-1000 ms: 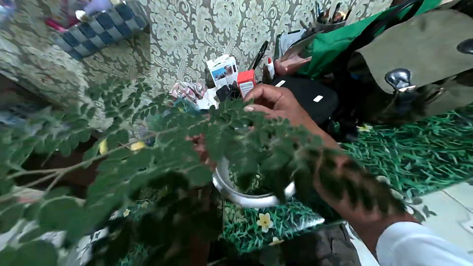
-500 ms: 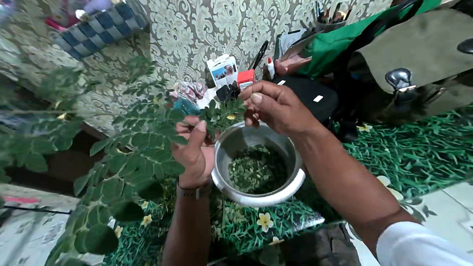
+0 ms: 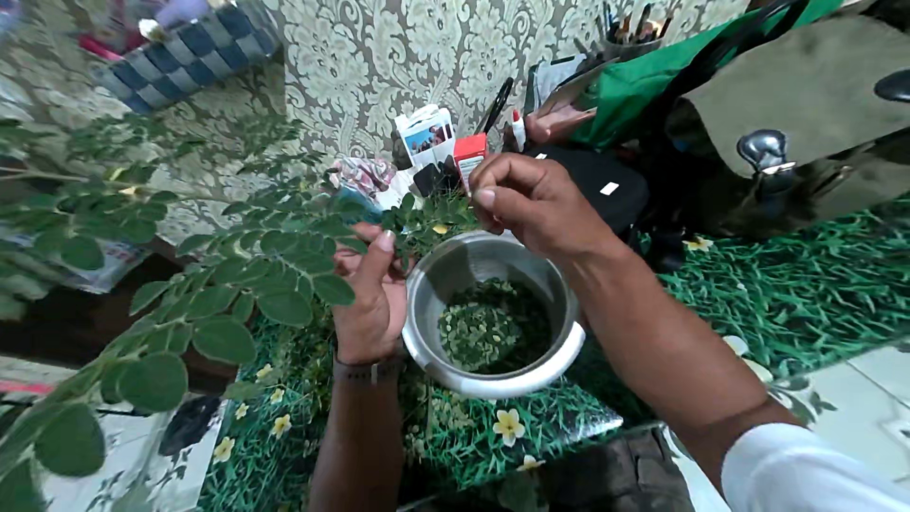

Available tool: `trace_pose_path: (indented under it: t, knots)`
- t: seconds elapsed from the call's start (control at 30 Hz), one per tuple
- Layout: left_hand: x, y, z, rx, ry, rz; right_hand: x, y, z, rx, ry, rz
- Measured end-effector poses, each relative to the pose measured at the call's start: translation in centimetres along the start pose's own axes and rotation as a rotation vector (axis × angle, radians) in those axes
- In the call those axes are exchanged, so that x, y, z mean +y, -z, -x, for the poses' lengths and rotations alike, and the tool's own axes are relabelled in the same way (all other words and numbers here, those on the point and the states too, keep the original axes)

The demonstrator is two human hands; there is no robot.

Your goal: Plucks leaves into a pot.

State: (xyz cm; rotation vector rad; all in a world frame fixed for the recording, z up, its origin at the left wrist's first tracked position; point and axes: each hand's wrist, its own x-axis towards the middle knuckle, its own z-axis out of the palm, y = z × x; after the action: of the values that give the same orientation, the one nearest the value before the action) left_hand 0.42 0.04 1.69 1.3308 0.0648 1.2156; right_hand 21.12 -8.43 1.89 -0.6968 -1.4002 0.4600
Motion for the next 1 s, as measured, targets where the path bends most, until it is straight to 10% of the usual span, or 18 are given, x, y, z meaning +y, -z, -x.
trace_pose_path:
  t: [1.0]
  knots:
    - [-0.2, 0.1, 0.2, 0.027, 0.03, -0.02, -0.9, 0.3, 0.0, 0.004, -0.01, 0.016]
